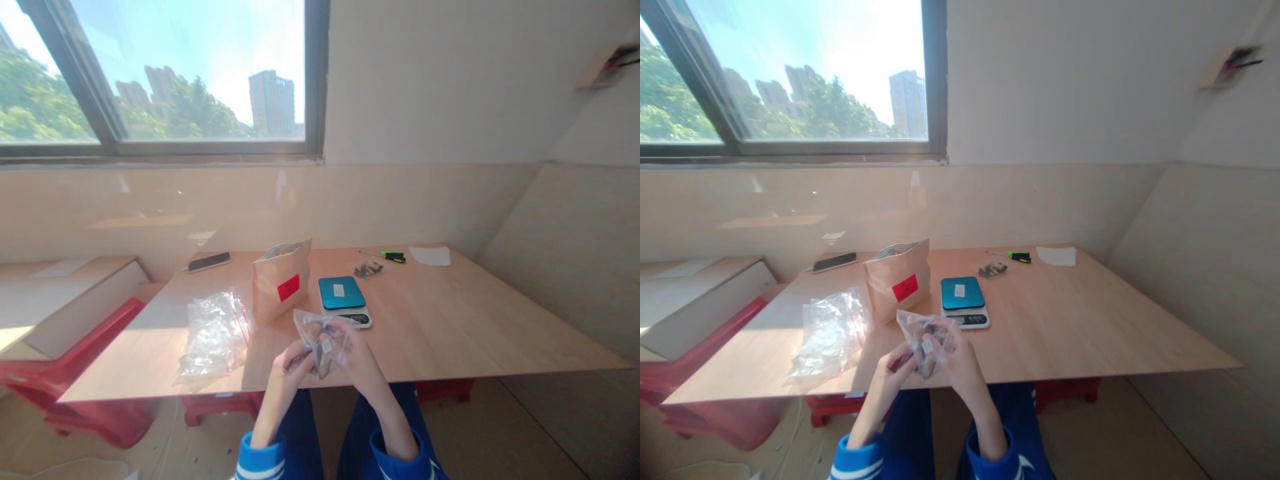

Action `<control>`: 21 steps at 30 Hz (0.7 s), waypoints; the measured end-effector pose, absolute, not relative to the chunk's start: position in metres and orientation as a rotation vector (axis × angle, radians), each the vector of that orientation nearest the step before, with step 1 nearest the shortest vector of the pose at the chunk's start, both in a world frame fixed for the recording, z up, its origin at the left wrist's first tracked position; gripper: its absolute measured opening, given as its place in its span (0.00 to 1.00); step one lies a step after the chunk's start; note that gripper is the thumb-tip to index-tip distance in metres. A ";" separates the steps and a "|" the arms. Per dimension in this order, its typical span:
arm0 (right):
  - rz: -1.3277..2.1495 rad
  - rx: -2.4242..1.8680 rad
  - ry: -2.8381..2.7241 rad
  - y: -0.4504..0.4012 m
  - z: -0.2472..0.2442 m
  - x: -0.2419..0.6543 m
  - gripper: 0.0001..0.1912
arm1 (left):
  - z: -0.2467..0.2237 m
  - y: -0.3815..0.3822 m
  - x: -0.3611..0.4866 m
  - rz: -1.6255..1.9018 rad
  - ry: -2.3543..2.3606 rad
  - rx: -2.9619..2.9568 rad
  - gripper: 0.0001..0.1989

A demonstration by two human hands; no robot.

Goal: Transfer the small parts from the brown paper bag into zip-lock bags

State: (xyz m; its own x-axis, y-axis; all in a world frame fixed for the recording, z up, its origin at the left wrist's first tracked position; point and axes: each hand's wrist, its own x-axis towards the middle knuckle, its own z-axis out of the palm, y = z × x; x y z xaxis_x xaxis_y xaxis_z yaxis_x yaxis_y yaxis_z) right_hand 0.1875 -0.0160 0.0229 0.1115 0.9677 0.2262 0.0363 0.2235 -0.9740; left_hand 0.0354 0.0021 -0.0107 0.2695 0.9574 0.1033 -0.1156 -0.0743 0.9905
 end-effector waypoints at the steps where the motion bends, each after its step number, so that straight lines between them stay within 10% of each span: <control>1: 0.964 -1.124 -1.214 -0.016 0.024 0.187 0.15 | -0.011 0.002 0.035 1.109 0.883 1.313 0.14; 21: 0.999 -1.051 -0.830 -0.013 0.032 0.188 0.19 | 0.000 -0.001 0.035 1.253 0.875 0.899 0.19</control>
State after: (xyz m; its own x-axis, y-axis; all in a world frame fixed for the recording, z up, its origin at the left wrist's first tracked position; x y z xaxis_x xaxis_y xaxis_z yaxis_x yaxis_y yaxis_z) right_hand 0.1877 -0.0130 0.0318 0.3358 0.9385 0.0807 -0.2514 0.1719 -0.9525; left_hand 0.0352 -0.0007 0.0004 0.1074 0.9928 -0.0530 -0.3919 0.0913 0.9155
